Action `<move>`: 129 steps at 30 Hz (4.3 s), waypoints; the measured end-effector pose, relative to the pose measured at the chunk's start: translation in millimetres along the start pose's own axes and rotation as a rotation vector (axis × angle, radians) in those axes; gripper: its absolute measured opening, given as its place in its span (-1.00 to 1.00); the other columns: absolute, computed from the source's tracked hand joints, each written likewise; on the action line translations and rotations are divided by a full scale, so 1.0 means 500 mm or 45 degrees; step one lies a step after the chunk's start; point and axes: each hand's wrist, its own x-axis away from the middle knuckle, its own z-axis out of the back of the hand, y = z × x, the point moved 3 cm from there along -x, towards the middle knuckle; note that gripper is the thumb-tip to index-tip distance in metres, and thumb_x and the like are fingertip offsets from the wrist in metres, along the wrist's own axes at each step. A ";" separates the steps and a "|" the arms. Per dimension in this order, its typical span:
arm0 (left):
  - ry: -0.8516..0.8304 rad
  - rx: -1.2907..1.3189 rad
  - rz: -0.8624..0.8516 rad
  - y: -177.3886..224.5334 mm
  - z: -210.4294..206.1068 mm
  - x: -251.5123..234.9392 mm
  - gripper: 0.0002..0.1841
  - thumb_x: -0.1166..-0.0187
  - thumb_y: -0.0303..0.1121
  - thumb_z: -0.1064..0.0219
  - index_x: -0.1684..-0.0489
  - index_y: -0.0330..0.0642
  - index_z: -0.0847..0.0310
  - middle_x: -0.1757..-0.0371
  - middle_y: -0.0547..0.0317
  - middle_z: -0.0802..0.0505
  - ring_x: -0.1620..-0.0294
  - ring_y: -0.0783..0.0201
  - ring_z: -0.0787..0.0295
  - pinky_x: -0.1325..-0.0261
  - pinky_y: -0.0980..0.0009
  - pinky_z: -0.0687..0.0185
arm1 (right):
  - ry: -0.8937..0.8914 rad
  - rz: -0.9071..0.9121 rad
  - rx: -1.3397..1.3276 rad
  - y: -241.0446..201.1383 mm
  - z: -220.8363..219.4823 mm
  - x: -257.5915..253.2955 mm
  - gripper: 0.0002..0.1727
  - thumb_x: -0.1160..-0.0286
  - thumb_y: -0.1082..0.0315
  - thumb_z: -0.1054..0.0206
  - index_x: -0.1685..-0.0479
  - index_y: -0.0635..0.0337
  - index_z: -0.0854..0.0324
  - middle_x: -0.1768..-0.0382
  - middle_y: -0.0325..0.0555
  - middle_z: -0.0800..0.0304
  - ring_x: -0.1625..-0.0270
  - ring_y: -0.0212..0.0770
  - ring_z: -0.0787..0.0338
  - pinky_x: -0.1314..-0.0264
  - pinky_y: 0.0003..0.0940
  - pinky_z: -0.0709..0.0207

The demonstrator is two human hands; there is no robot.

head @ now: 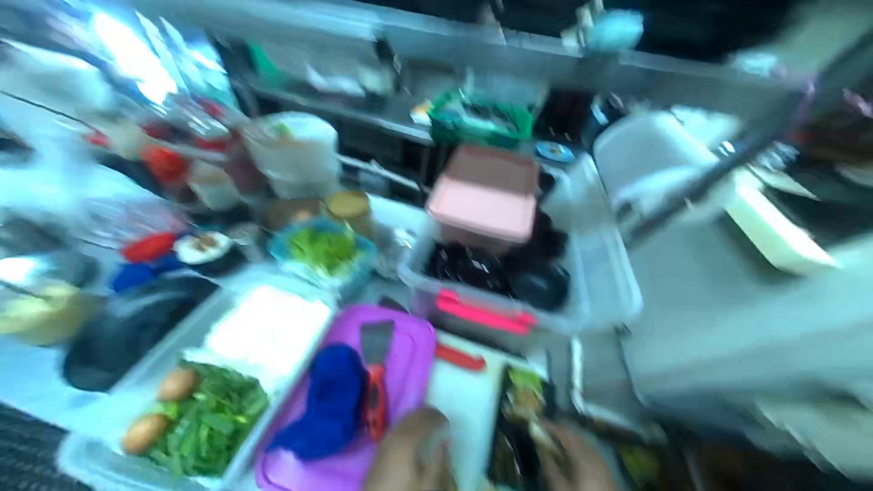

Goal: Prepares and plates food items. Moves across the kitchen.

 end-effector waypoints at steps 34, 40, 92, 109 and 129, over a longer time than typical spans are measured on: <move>-0.120 -0.432 -0.307 -0.080 -0.084 0.102 -0.66 -0.57 -0.25 -0.22 -0.20 -0.07 -0.77 -0.28 0.15 -0.81 -0.37 0.17 -0.73 -0.39 0.25 -0.70 | 0.277 0.364 0.402 0.075 -0.060 0.035 -0.62 -0.51 0.05 -0.29 -0.18 -0.05 -0.82 -0.15 -0.19 -0.83 -0.21 -0.08 -0.76 -0.22 0.03 -0.61; -0.222 -0.470 -0.430 -0.074 -0.106 0.076 -0.65 -0.64 -0.31 -0.10 -0.24 -0.02 -0.75 -0.38 0.16 -0.77 -0.45 0.11 -0.66 -0.46 0.19 -0.64 | 0.091 0.078 -0.125 0.045 -0.081 0.116 -0.66 -0.52 0.13 -0.35 -0.10 0.10 -0.81 0.08 -0.21 -0.86 0.09 -0.36 -0.81 0.03 -0.39 -0.77; -0.780 -0.452 -1.150 -0.062 -0.153 0.007 -0.68 -0.67 -0.42 -0.13 -0.21 0.12 -0.73 -0.36 0.36 -0.78 -0.51 0.11 -0.59 -0.43 0.07 -0.58 | 0.289 -0.132 0.268 0.087 -0.092 0.000 -0.64 -0.34 0.22 -0.41 -0.14 0.00 -0.81 -0.02 -0.26 -0.84 -0.13 -0.15 -0.74 -0.17 -0.06 -0.61; -0.880 -0.520 -1.176 -0.039 -0.167 0.006 -0.72 -0.65 -0.40 -0.16 -0.16 0.09 -0.72 -0.30 0.31 -0.79 -0.48 0.12 -0.60 -0.39 0.10 -0.60 | 0.084 -0.175 0.298 0.075 -0.070 0.015 -0.77 -0.32 0.11 -0.38 0.10 -0.12 -0.77 0.28 -0.43 -0.82 0.06 -0.33 -0.73 -0.22 -0.11 -0.41; -0.812 -0.346 -0.753 -0.079 -0.135 -0.032 -0.66 -0.71 -0.19 -0.10 -0.25 0.06 -0.75 -0.33 0.30 -0.80 -0.41 0.27 -0.68 -0.45 0.21 -0.63 | -0.116 -0.399 -0.048 -0.045 -0.196 0.159 -0.42 -0.39 -0.16 -0.42 -0.23 0.07 -0.80 0.04 -0.17 -0.87 -0.02 -0.19 -0.84 -0.10 -0.17 -0.76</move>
